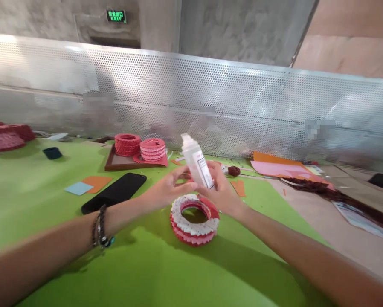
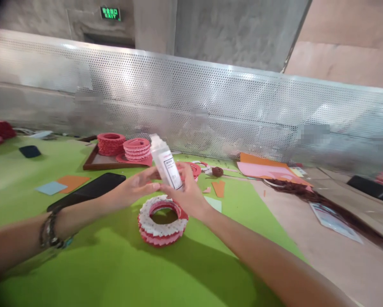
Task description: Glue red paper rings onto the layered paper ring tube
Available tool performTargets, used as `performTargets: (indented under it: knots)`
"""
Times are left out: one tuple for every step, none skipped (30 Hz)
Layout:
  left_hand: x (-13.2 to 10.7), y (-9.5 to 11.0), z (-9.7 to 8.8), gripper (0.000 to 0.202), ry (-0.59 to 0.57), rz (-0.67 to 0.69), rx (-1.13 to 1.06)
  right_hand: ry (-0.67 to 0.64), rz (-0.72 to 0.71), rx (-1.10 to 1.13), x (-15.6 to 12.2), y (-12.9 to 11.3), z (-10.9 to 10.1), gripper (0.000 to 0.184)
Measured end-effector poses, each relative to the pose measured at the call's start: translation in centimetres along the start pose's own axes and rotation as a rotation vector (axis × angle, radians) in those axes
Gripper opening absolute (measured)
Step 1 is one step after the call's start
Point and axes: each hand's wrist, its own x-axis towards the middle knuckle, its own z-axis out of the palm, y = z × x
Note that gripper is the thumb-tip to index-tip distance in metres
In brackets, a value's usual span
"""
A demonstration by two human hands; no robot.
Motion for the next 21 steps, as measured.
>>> performTargets:
  knots:
    - [-0.3,-0.4,-0.4,0.063,-0.007,-0.004,0.008,0.037,0.019,0.042,0.2,-0.2,-0.4,0.059]
    - [-0.8,-0.8,-0.8,0.068,0.0,-0.012,0.034,0.08,0.009,0.065,0.4,-0.5,-1.0,0.059]
    - [-1.3,-1.3,-1.3,0.07,0.013,-0.026,0.083,0.123,-0.022,0.069,0.8,-0.8,-1.6,0.058]
    - [-1.8,-1.7,-1.7,0.069,0.035,-0.038,0.169,0.175,-0.067,0.059,1.1,-1.2,-2.3,0.055]
    - [-2.4,-1.9,-2.1,0.064,0.059,-0.042,0.283,0.226,-0.114,0.048,1.5,-1.5,-3.1,0.051]
    - [-3.0,-2.0,-2.4,0.054,0.074,-0.03,0.402,0.261,-0.151,0.049,1.9,-2.0,-3.8,0.045]
    - [-3.5,-1.8,-2.6,0.043,0.082,0.002,0.512,0.297,-0.186,0.06,2.3,-2.4,-4.5,0.04]
    - [-4.1,-1.5,-2.7,0.033,0.084,0.06,0.596,0.329,-0.216,0.086,2.8,-2.8,-5.1,0.038]
    - [-4.6,-1.1,-2.6,0.027,0.069,0.135,0.66,0.35,-0.237,0.118,3.2,-3.1,-5.6,0.036]
    - [-5.1,-0.6,-2.4,0.025,0.048,0.224,0.711,0.362,-0.245,0.147,3.6,-3.4,-5.9,0.035]
    - [-5.5,0.0,-2.1,0.023,0.029,0.322,0.756,0.362,-0.244,0.164,3.9,-3.6,-6.0,0.037]
    - [-6.0,0.5,-1.8,0.021,-0.007,0.406,0.804,0.351,-0.235,0.166,4.2,-3.7,-5.9,0.039]
    - [-6.4,1.0,-1.4,0.019,-0.032,0.489,0.846,0.329,-0.224,0.156,4.4,-3.7,-5.7,0.04]
    - [-6.7,1.3,-1.0,0.017,-0.056,0.557,0.881,0.298,-0.213,0.14,4.6,-3.7,-5.3,0.041]
    - [-7.0,1.5,-0.6,0.015,-0.077,0.608,0.906,0.264,-0.205,0.123,4.7,-3.6,-4.8,0.042]
    - [-7.2,1.6,-0.3,0.015,-0.084,0.645,0.921,0.229,-0.2,0.109,4.8,-3.6,-4.3,0.043]
    - [-7.3,1.5,0.0,0.017,-0.084,0.665,0.934,0.2,-0.195,0.097,4.9,-3.6,-3.7,0.042]
    - [-7.4,1.4,0.3,0.019,-0.078,0.672,0.951,0.18,-0.19,0.081,5.0,-3.6,-3.1,0.041]
    - [-7.3,1.2,0.5,0.021,-0.076,0.668,0.97,0.173,-0.187,0.056,5.1,-3.7,-2.6,0.039]
    - [-7.3,0.9,0.7,0.024,-0.079,0.658,0.996,0.174,-0.187,0.024,5.1,-3.8,-2.0,0.038]
    - [-7.2,0.7,0.8,0.028,-0.093,0.64,1.03,0.179,-0.192,-0.011,5.1,-3.9,-1.5,0.037]
